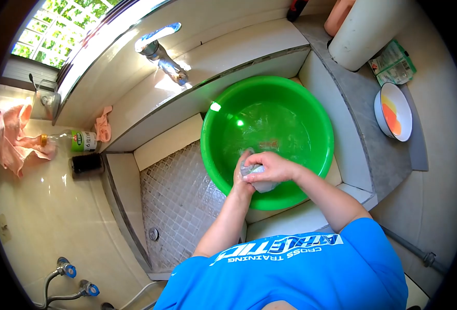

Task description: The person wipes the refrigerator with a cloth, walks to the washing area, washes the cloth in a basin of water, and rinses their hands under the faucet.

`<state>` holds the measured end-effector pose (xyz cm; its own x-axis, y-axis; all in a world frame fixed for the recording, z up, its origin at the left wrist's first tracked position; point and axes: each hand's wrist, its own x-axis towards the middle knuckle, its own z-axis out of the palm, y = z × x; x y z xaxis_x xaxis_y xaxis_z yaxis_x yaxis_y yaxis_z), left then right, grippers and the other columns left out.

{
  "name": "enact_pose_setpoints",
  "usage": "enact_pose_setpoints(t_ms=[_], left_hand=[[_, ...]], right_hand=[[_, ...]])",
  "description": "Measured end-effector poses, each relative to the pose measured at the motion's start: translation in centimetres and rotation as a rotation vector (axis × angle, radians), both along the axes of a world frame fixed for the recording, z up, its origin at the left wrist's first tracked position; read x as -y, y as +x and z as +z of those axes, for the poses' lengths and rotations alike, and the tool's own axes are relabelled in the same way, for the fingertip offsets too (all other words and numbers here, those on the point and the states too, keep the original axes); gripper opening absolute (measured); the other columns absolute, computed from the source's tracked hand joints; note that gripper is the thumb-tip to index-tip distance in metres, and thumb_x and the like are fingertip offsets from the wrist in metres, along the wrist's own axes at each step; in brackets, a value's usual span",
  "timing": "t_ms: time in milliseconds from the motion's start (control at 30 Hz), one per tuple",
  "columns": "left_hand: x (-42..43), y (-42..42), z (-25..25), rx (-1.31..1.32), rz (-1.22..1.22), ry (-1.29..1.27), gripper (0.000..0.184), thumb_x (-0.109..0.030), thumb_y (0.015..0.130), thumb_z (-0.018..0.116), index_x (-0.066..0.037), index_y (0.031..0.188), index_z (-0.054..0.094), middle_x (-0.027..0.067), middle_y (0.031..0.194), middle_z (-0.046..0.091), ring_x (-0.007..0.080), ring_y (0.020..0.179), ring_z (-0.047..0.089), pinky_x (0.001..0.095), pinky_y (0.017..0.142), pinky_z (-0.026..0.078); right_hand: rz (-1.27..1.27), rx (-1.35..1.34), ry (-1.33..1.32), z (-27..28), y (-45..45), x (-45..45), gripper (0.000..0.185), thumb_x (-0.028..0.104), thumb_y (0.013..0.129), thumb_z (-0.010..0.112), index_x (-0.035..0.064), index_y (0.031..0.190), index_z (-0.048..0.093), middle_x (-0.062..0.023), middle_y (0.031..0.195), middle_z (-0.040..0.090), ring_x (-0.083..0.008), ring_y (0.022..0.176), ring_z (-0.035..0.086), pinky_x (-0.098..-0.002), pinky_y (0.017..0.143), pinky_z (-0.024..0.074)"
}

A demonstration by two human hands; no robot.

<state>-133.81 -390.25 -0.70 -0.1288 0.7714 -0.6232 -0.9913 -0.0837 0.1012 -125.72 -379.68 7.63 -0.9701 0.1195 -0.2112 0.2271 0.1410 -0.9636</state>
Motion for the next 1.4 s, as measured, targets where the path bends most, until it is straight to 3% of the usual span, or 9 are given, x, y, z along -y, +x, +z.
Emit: enact_pose_setpoints(t_ms=[333, 500, 600, 667, 833, 867, 1033, 1233, 1400], left_hand=[[-1.2, 1.1, 3.1, -0.241, -0.184, -0.151, 0.039, -0.035, 0.083, 0.05, -0.016, 0.116, 0.044, 0.0055, 0.111, 0.052, 0.0209, 0.1, 0.051, 0.0387, 0.081, 0.042], [-0.7, 0.2, 1.8, -0.303, -0.109, -0.363, 0.061, -0.037, 0.078, 0.057, -0.021, 0.128, 0.026, 0.0088, 0.125, 0.034, 0.0304, 0.111, 0.034, 0.0514, 0.091, 0.027], [-0.4, 0.5, 2.3, -0.409, -0.129, -0.439, 0.06, -0.04, 0.078, 0.055, -0.025, 0.129, 0.026, 0.0087, 0.126, 0.034, 0.0305, 0.113, 0.033, 0.0565, 0.091, 0.024], [-0.8, 0.7, 2.6, -0.373, -0.159, -0.487, 0.058, -0.042, 0.08, 0.051, -0.024, 0.129, 0.026, 0.0094, 0.126, 0.035, 0.031, 0.113, 0.034, 0.0585, 0.09, 0.024], [-0.7, 0.2, 4.5, -0.149, -0.171, -0.396, 0.052, -0.052, 0.083, 0.036, -0.012, 0.116, 0.042, 0.0147, 0.115, 0.047, 0.0324, 0.103, 0.048, 0.0588, 0.083, 0.036], [0.3, -0.4, 1.4, -0.034, -0.101, -0.153, 0.053, -0.049, 0.085, 0.035, -0.002, 0.107, 0.049, 0.0176, 0.102, 0.053, 0.0303, 0.094, 0.054, 0.0463, 0.082, 0.043], [0.3, 0.3, -1.9, -0.069, -0.171, 0.122, 0.041, -0.038, 0.088, 0.037, -0.004, 0.107, 0.049, 0.0143, 0.101, 0.055, 0.0267, 0.092, 0.055, 0.0434, 0.082, 0.045], [-1.1, 1.8, 1.7, -0.371, -0.164, -0.26, 0.039, -0.036, 0.086, 0.046, -0.011, 0.115, 0.041, 0.0083, 0.111, 0.049, 0.0238, 0.099, 0.05, 0.0425, 0.081, 0.043], [-0.7, 1.1, 2.1, -0.889, -0.175, -0.564, 0.047, -0.027, 0.08, 0.055, -0.021, 0.123, 0.036, 0.0045, 0.107, 0.045, 0.0177, 0.092, 0.044, 0.0362, 0.073, 0.038]], right_hand=[[-0.42, 0.489, 0.533, -5.1, 2.2, -3.9, 0.034, 0.038, 0.079, 0.051, 0.0096, 0.095, 0.06, -0.0143, 0.088, 0.061, -0.031, 0.083, 0.058, -0.04, 0.07, 0.0459], [-0.72, 0.612, 0.799, -6.2, 4.1, -6.2, 0.038, 0.026, 0.075, 0.057, 0.0128, 0.111, 0.051, -0.0134, 0.107, 0.054, -0.0328, 0.088, 0.055, -0.0422, 0.075, 0.0452], [-0.485, 0.655, 0.747, -6.2, 3.8, -5.4, 0.048, 0.022, 0.074, 0.06, 0.013, 0.118, 0.045, -0.0127, 0.118, 0.047, -0.033, 0.091, 0.055, -0.0402, 0.079, 0.0447], [-0.257, 0.346, 0.671, -11.0, 4.1, -3.9, 0.048, 0.024, 0.073, 0.063, 0.009, 0.116, 0.048, -0.0159, 0.113, 0.051, -0.0303, 0.096, 0.053, -0.0379, 0.082, 0.043], [-0.016, 0.011, 0.073, -2.1, 0.1, 0.0, 0.031, 0.03, 0.07, 0.064, 0.0061, 0.09, 0.063, -0.0145, 0.085, 0.062, -0.0263, 0.08, 0.059, -0.033, 0.073, 0.0453], [-0.019, -0.059, 0.121, -0.6, -0.2, 0.7, 0.03, 0.028, 0.072, 0.064, 0.0036, 0.088, 0.061, -0.013, 0.082, 0.061, -0.0235, 0.076, 0.059, -0.0317, 0.068, 0.0451], [-0.204, 0.108, 0.256, -0.9, -0.5, 2.2, 0.032, 0.039, 0.075, 0.053, 0.0136, 0.091, 0.064, -0.0105, 0.087, 0.063, -0.0247, 0.076, 0.061, -0.0341, 0.068, 0.0481], [-0.406, 0.536, 0.6, -5.3, 1.6, -2.6, 0.031, 0.036, 0.078, 0.05, 0.0084, 0.078, 0.064, -0.015, 0.072, 0.06, -0.0308, 0.067, 0.059, -0.0418, 0.062, 0.047], [-0.594, 0.649, 0.926, -6.1, 4.2, -5.4, 0.033, 0.026, 0.077, 0.055, 0.0104, 0.106, 0.056, -0.0163, 0.12, 0.043, -0.0333, 0.107, 0.043, -0.0438, 0.079, 0.0432]])
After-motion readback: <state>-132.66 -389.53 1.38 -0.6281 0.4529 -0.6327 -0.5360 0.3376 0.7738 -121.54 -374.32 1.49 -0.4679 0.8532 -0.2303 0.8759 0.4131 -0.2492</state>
